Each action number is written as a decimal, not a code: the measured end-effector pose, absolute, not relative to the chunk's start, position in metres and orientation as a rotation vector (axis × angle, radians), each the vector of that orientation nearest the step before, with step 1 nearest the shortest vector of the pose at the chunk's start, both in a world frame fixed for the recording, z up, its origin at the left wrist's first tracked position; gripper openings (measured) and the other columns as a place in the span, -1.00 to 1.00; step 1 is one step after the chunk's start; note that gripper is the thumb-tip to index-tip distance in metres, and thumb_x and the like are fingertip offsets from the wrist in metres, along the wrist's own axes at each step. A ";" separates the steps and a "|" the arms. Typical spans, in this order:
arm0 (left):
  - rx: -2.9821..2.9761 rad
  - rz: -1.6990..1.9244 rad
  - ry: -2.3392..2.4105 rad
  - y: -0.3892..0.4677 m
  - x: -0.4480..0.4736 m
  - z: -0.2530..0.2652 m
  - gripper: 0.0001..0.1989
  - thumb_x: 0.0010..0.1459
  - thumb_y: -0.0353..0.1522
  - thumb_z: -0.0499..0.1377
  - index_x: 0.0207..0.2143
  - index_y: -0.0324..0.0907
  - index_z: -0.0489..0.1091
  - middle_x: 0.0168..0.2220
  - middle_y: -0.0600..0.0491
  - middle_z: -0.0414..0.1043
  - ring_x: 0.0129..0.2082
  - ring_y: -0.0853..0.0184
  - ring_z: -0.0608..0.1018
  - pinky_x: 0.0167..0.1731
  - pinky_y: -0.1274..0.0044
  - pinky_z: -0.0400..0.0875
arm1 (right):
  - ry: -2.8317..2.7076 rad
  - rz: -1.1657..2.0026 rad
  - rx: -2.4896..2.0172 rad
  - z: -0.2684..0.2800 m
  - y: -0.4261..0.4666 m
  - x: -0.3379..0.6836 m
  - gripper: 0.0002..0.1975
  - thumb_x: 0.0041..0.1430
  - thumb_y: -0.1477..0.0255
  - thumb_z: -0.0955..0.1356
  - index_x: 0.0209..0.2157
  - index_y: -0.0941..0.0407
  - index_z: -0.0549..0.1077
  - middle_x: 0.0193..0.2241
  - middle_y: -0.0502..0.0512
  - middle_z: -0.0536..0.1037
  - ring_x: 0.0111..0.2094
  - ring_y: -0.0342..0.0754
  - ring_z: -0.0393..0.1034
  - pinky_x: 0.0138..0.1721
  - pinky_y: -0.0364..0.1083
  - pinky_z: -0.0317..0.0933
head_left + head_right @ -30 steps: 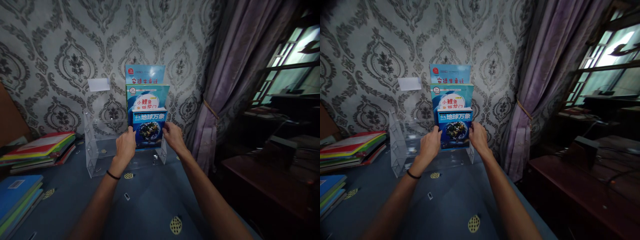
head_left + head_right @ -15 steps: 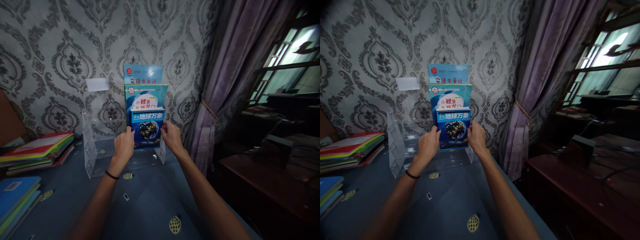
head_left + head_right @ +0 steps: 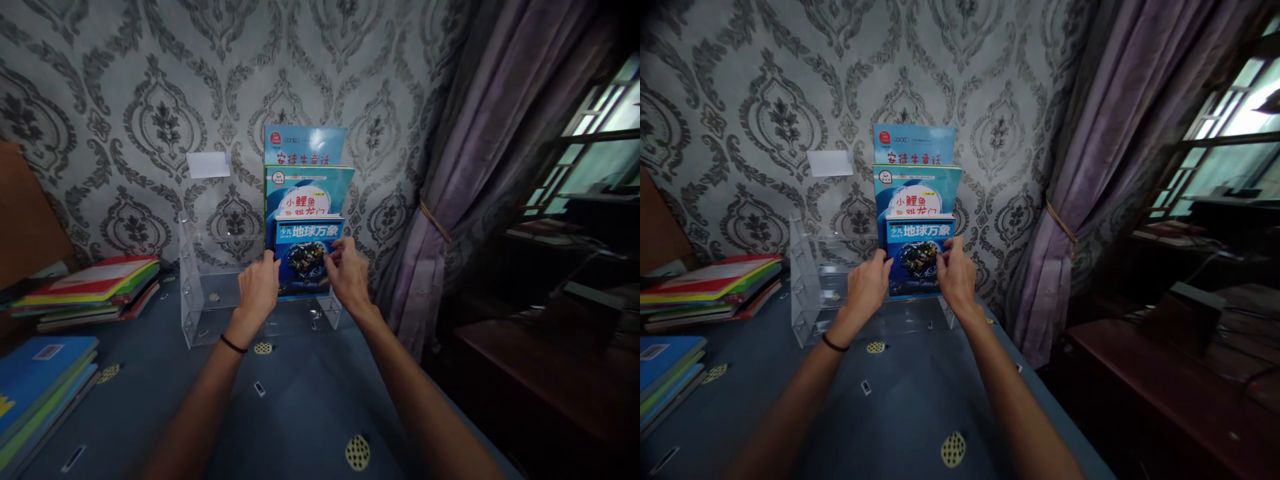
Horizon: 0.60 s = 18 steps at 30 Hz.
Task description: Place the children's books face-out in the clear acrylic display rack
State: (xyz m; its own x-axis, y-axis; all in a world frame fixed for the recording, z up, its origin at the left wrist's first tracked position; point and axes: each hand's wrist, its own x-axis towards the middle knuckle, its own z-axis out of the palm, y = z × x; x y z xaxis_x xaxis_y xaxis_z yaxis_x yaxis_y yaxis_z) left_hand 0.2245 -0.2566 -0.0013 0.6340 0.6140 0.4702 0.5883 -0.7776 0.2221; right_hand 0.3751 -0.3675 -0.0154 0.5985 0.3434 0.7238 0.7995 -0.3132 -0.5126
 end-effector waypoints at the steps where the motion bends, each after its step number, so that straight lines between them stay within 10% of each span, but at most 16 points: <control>1: 2.793 0.832 1.032 -0.257 0.224 -0.001 -0.69 0.45 -0.24 -0.09 0.04 -0.14 0.35 -0.17 -0.13 0.60 -0.16 0.10 0.65 -0.26 0.42 0.43 | -0.967 -0.612 -1.894 -0.015 -0.366 0.372 -0.74 0.19 0.42 0.26 -0.06 0.08 0.32 -0.38 0.08 0.55 -0.38 0.07 0.47 -0.27 0.00 0.26; 18: 2.311 0.942 0.579 -0.210 0.206 0.007 -0.59 0.25 -0.56 -0.05 0.03 -0.22 0.46 -0.12 -0.03 0.64 -0.15 0.30 0.64 -0.03 0.42 0.51 | -1.112 -0.568 -1.833 -0.014 -0.361 0.362 -0.64 0.16 0.46 0.30 0.02 0.08 0.40 -0.34 0.10 0.60 -0.36 0.06 0.49 -0.25 0.02 0.31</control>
State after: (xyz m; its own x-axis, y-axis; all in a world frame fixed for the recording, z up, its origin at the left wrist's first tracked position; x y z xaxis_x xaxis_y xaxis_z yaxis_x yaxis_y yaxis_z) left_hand 0.2055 -0.2096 0.0072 0.6576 0.5762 0.4853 0.1733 -0.7426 0.6469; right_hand 0.3617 -0.3606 -0.0144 0.4923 0.4597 0.7391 0.8683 -0.2003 -0.4538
